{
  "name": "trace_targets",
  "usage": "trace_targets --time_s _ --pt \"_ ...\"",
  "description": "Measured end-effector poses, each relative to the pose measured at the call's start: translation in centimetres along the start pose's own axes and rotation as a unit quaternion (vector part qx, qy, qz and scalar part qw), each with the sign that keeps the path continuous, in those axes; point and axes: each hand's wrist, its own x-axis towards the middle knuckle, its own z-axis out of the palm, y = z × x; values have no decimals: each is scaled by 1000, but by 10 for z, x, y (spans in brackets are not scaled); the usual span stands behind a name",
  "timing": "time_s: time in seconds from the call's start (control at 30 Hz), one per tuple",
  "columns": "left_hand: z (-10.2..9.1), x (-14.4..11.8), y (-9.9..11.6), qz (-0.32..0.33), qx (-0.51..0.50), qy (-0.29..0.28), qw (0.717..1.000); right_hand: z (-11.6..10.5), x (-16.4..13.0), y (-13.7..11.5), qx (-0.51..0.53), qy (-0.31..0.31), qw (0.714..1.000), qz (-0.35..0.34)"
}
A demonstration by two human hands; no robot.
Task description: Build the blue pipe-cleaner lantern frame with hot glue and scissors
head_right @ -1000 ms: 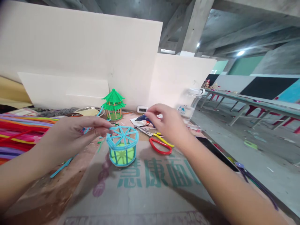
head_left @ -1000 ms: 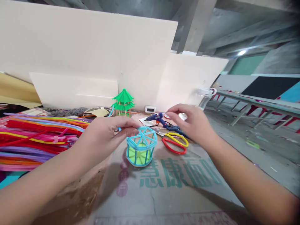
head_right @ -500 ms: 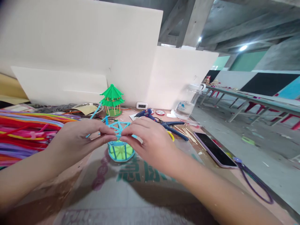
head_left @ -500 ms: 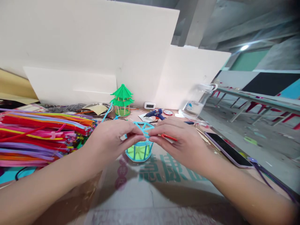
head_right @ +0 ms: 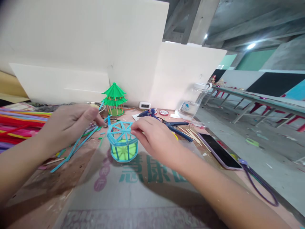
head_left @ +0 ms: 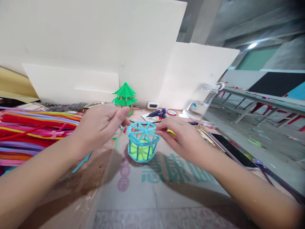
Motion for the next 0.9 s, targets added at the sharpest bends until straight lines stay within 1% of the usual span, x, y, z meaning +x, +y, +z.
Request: trace_targets --time_s 0.07,0.1,0.2,0.27,0.33,0.4,0.47,0.6,0.73,0.83,0.9 --pt "0 6 -13 -35 28 -12 999 0 0 1 -14 -17 1000 -8" --pt "1 9 -20 -40 34 -22 998 0 0 0 -19 -23 999 -12" --pt "7 15 -31 -19 33 -45 998 -1 -1 -3 -21 -27 999 -21" --pt "8 15 -31 -15 17 -52 998 -1 -1 -4 -21 -26 999 -19" --pt "7 14 -25 -38 -13 -52 998 -1 -1 -3 -22 -28 999 -17" --pt "5 12 -18 -64 -36 -42 996 0 -1 -1 -22 -31 999 -17" --pt "3 10 -14 -77 -46 -27 996 0 -2 1 -23 -27 999 -18" --pt "5 8 -22 -58 -47 -5 997 1 -2 2 -28 -17 999 -22" --pt "9 8 -32 -36 -35 -1 999 1 -2 2 -26 -21 999 -25" --pt "9 8 -30 -33 -31 0 999 1 -3 3 -18 -26 999 -21" --pt "7 8 -25 -43 -30 0 999 2 -3 4 -16 -29 999 -16"
